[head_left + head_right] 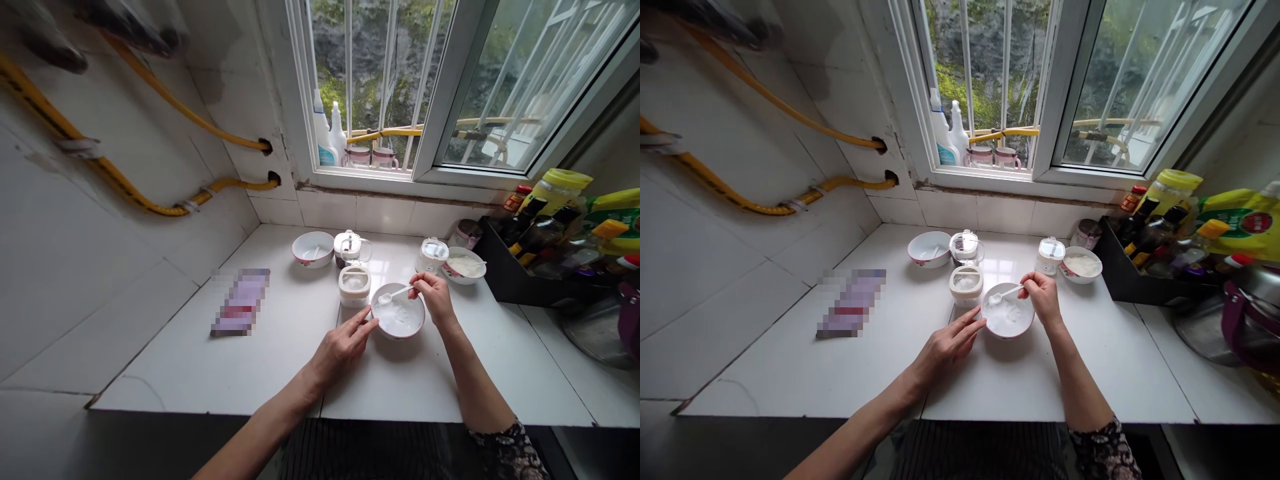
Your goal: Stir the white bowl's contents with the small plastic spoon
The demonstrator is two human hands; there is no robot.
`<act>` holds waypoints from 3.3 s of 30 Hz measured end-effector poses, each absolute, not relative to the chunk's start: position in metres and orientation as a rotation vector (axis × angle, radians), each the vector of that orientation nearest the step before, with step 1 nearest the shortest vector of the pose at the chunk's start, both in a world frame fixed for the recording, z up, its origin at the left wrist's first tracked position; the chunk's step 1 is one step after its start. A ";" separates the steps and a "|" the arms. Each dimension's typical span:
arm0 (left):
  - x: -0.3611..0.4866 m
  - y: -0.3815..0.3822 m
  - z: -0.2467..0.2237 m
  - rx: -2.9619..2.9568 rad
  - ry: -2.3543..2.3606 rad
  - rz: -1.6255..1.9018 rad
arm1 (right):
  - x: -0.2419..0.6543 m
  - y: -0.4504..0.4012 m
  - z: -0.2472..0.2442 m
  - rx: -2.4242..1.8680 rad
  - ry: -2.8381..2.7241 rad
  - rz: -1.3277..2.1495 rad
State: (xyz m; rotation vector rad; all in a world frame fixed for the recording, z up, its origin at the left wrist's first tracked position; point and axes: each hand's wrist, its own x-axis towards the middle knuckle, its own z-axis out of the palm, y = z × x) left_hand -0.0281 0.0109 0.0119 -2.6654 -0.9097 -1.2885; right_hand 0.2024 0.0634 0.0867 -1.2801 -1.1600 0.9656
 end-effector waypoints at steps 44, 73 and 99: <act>-0.028 0.010 0.015 -2.669 -0.922 -1.270 | 0.189 0.055 0.084 -1.358 -1.511 0.743; -0.029 0.011 0.012 -2.669 -0.915 -1.273 | 0.197 0.059 0.091 -1.287 -1.202 0.999; -0.026 0.012 0.014 -2.640 -0.870 -1.312 | 0.166 0.048 0.095 -0.904 -1.879 -0.065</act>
